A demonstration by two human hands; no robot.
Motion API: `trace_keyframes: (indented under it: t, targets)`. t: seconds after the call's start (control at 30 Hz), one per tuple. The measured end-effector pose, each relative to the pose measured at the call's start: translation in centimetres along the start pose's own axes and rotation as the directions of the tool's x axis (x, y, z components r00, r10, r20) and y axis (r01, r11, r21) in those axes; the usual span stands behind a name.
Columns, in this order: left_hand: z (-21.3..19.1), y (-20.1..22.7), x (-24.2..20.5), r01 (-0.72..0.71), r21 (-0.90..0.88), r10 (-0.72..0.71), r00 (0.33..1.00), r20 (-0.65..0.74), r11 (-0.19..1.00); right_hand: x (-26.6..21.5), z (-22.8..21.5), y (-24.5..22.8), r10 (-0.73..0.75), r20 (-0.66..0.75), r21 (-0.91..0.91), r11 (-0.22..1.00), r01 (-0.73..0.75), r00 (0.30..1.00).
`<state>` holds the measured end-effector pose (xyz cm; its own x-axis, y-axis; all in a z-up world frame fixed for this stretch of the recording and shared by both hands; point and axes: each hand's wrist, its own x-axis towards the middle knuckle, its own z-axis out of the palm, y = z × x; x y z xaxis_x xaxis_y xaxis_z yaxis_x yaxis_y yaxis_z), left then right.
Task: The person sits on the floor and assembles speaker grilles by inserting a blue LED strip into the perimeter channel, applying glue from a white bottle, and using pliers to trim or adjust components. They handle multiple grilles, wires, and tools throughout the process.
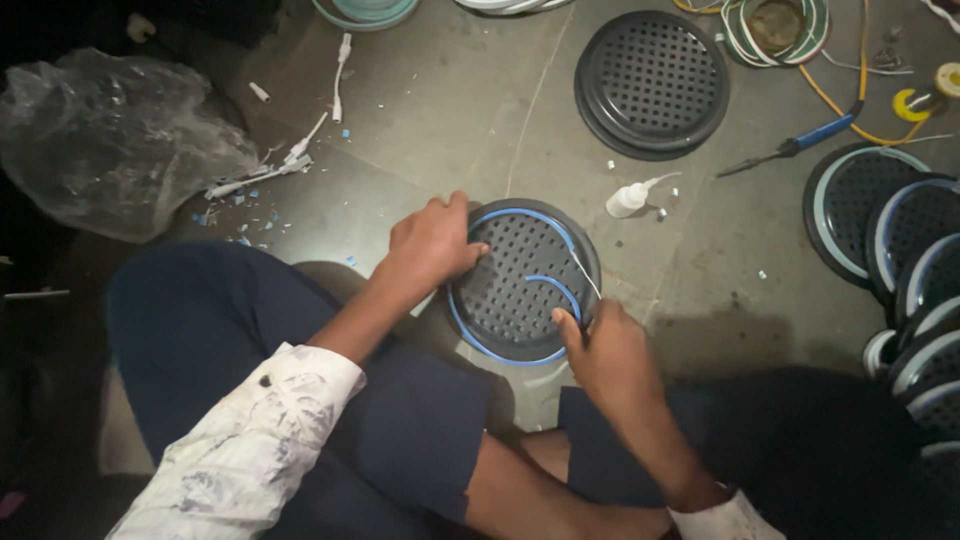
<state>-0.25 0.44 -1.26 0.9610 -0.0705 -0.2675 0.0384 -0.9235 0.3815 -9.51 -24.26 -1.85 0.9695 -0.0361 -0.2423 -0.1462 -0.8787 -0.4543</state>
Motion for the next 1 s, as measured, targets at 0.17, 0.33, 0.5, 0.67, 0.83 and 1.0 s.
trace_keyframes:
  t: [0.17,0.33,0.5,0.67,0.83,1.0]
  targets:
    - [-1.3,-0.2,-0.4,0.134,0.115,-0.168,0.914,0.37,0.984,1.4,-0.4,1.6,-0.153,-0.115,-0.023,0.988,0.151,0.982]
    - [-0.9,0.4,-1.1,0.003,0.047,-0.005,0.999,0.034,0.999,2.1,-1.3,2.0,-0.302,-0.158,0.01,0.952,0.307,0.94]
    - [0.3,1.0,-0.6,-0.199,0.031,0.201,0.958,-0.206,0.979,2.4,-2.3,0.8,-0.347,-0.273,0.005,0.932,0.362,0.897]
    - [1.1,0.6,-0.5,-0.062,-0.004,0.061,0.989,-0.137,0.998,2.4,-3.2,-0.1,-0.363,-0.282,0.129,0.903,0.41,0.888]
    - [0.9,0.0,-0.8,0.045,-0.04,-0.046,0.998,-0.042,0.998,2.3,-3.2,0.4,-0.477,-0.278,0.051,0.859,0.509,0.834]
    - [1.1,0.1,-0.7,-0.049,-0.089,0.053,0.998,0.041,0.995,2.3,-2.4,1.2,-0.377,-0.204,0.062,0.916,0.396,0.904]
